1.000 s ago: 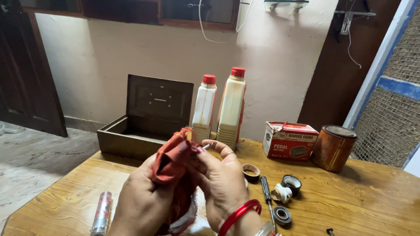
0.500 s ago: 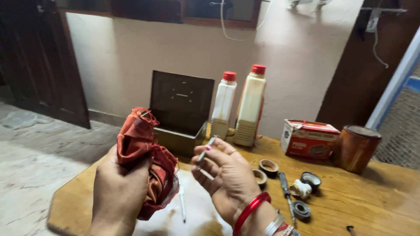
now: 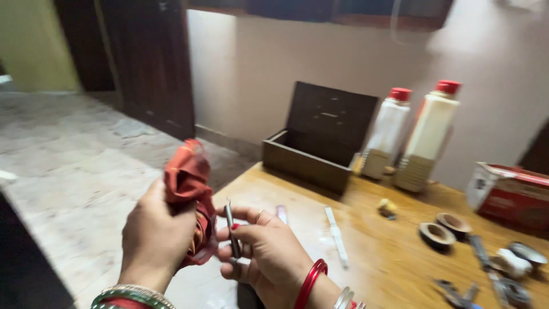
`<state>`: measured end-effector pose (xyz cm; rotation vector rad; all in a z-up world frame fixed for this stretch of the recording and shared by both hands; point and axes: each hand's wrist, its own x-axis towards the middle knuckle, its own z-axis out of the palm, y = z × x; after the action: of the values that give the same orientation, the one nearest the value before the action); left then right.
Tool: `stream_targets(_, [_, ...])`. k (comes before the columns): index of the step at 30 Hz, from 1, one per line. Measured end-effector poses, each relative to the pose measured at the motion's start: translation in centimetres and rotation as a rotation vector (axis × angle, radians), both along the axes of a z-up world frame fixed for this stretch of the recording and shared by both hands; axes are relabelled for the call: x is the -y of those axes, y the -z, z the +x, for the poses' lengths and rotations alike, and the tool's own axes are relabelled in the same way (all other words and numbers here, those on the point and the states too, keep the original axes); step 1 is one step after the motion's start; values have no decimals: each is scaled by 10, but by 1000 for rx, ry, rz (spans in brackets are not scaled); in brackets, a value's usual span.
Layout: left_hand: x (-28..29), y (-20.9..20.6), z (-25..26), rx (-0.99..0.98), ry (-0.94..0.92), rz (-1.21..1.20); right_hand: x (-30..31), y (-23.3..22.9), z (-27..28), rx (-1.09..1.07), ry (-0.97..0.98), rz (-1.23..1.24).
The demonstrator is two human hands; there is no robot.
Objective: The person wipes several small mechanical parts with a red cloth on a wooden table. They handle items such as a screwdriver, scissors, a wrench, and small metal rings one at a time, wiping each and placing them back on the table.
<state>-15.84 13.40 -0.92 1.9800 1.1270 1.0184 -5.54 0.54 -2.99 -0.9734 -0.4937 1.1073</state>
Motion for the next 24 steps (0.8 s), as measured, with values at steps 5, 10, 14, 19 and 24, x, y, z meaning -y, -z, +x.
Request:
stream_targets(5, [-43,26,-29,-438,-17,47,-54,50,-26,49,-12,-395])
stream_targets(10, [-62,33,-50,-564,-77,12,-103,128,-40,86,-109,-619])
stream_targets(14, [-65,26,-51,-550,-74,-24,-130,207,-33,19,-134,-741])
stream_targets(19, [-65,26,-50,-566,-63,3,-149,276,-16,62,-123,-832])
stream_targets(24, [-60,20,-48,-558,-60,-9,-144,246,-18,236,-143,-904])
